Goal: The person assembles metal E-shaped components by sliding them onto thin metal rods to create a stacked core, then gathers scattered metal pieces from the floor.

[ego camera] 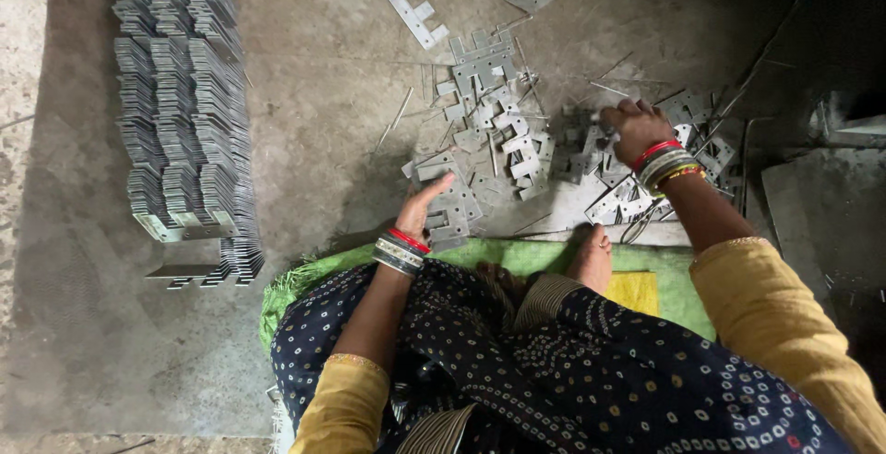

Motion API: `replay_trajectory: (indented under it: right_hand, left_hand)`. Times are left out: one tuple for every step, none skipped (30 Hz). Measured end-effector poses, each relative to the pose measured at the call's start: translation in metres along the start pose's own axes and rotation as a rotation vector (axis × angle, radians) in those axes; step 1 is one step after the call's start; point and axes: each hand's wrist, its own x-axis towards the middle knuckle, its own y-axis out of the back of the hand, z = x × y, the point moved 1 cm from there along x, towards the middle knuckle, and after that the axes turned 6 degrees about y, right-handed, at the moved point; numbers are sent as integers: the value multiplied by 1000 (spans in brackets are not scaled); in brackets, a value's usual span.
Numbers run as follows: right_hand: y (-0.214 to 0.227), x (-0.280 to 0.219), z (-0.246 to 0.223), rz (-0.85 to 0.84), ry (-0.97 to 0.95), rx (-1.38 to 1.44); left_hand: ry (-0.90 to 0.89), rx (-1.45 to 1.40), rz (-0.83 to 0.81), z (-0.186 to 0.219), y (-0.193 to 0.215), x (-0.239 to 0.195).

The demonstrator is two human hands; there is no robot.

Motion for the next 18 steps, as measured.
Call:
replay_trajectory:
  right_hand:
    - [14,-1,-2,-83,-65,60]
    - [29,-2,-6,-168,-128,121]
    - [42,-1,-12,-140,-229,305]
    - [53,-1,-17,-114,-331,489]
    - [60,-3,-21,-88,-432,673]
    - [65,-4,-28,-25,-220,756]
    - [68,-6,-34,38,-6,832]
    - [69,-8,-39,100,210,903]
    - [67,-5,-41,41,147,1070]
    - [64,4,-45,-16,80,1234]
    - [60,11,-44,-75,10,1396]
    - [53,18,-40,-38,-96,1050]
    - [42,26,-35,-2,-195,702]
    - [23,32,-31,24,-289,353]
    - [1,40,-26,46,-290,326]
    - [-22,50,-21,71,-292,300]
    - [-44,58,-15,96,-294,274]
    - [-62,63,-5,175,-320,391]
  left_hand:
    - [-112,87,38,0,-1,1]
    - [-84,17,51,-1,-2,0]
    - [-56,-53,64,-2,-1,-2]
    - [-26,-125,76,-5,-1,-4]
    - [-25,-131,40,-6,0,-4]
    - [-26,-135,3,-6,1,-3]
    - [-27,-139,-35,-7,1,-2]
    - [-15,-161,-31,-7,2,-1]
    - [-2,-184,-27,-7,1,0]
    - [10,-206,-26,-6,0,1]
    - [72,-254,-9,-8,0,-2]
    - [126,-299,9,-7,1,-7]
    - [180,-344,27,-5,3,-8]
    - [155,-227,53,-5,5,-10]
    - [131,-111,78,-5,9,-10]
    - [104,8,102,-5,11,-8]
    - [45,10,82,-5,12,-7]
    - [-16,12,61,-4,11,-6]
